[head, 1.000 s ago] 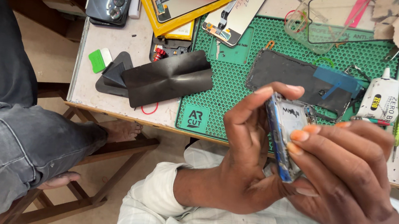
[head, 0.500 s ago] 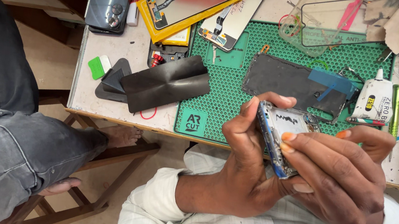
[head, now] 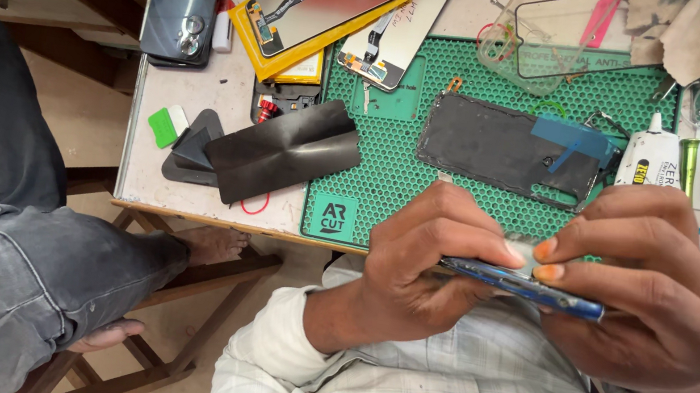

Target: The person holds a disassembled smartphone and repeatedly peels, repositions, and presses down a black ribbon cable inside the chassis. The hands rotate the phone to access different edges and ensure the cable lies flat against the internal surface.

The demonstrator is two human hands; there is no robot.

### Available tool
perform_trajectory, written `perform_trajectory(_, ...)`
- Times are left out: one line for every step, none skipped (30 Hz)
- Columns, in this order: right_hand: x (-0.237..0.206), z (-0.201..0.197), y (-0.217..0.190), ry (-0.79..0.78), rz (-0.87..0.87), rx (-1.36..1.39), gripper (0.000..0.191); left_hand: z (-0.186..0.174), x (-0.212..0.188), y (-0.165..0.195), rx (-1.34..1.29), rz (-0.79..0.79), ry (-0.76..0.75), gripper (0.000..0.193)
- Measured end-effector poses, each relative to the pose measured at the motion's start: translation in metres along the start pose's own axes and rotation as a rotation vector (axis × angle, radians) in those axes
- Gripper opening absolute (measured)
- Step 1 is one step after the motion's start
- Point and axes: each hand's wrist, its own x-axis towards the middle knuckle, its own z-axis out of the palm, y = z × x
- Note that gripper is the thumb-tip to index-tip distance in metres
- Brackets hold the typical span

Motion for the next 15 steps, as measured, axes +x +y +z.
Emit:
perform_trajectory(-0.001, -0.002, 0.0, -0.011, 0.028, 0.03, 0.031, -0.002, 0.004, 0.001, 0.013, 0.018, -0.027, 0.023)
perform_trajectory(-0.001, -0.003, 0.0, -0.028, 0.058, 0.063, 0.032, -0.005, 0.007, 0.003, 0.025, 0.037, -0.053, 0.024)
perform_trajectory(-0.001, -0.006, -0.001, -0.045, 0.091, 0.098, 0.032, -0.007, 0.01, 0.005, 0.056, 0.059, -0.084, 0.027)
perform_trajectory(0.0, -0.008, -0.001, -0.06, 0.124, 0.133, 0.034, -0.008, 0.012, 0.007, 0.091, 0.092, -0.108, 0.029)
perform_trajectory(0.0, -0.011, -0.002, -0.086, 0.114, 0.123, 0.034, -0.009, 0.014, 0.008, 0.125, 0.126, -0.131, 0.032)
perform_trajectory(0.001, -0.015, -0.003, -0.111, 0.104, 0.113, 0.035, -0.01, 0.017, 0.01, 0.161, 0.172, -0.148, 0.034)
perform_trajectory(0.002, -0.017, -0.003, -0.136, 0.093, 0.101, 0.036, -0.01, 0.019, 0.011, 0.197, 0.22, -0.165, 0.035)
perform_trajectory(0.003, -0.019, -0.003, -0.146, 0.095, 0.102, 0.037, -0.011, 0.019, 0.013, 0.222, 0.221, -0.184, 0.036)
perform_trajectory(0.003, -0.02, -0.002, -0.155, 0.097, 0.102, 0.039, -0.012, 0.02, 0.016, 0.247, 0.223, -0.203, 0.037)
perform_trajectory(0.003, -0.021, -0.002, -0.164, 0.097, 0.102, 0.04, -0.014, 0.021, 0.017, 0.272, 0.226, -0.222, 0.038)
perform_trajectory(0.002, -0.021, -0.001, -0.164, 0.102, 0.091, 0.039, -0.015, 0.022, 0.018, 0.265, 0.203, -0.246, 0.038)
perform_trajectory(0.001, -0.022, -0.001, -0.165, 0.107, 0.08, 0.038, -0.016, 0.023, 0.019, 0.26, 0.181, -0.27, 0.038)
perform_trajectory(-0.001, -0.022, 0.0, -0.166, 0.111, 0.071, 0.037, -0.017, 0.024, 0.02, 0.256, 0.158, -0.293, 0.038)
perform_trajectory(-0.002, -0.023, 0.001, -0.175, 0.133, 0.093, 0.038, -0.017, 0.024, 0.02, 0.251, 0.15, -0.295, 0.039)
perform_trajectory(-0.004, -0.024, 0.001, -0.184, 0.157, 0.115, 0.038, -0.017, 0.024, 0.021, 0.246, 0.14, -0.297, 0.04)
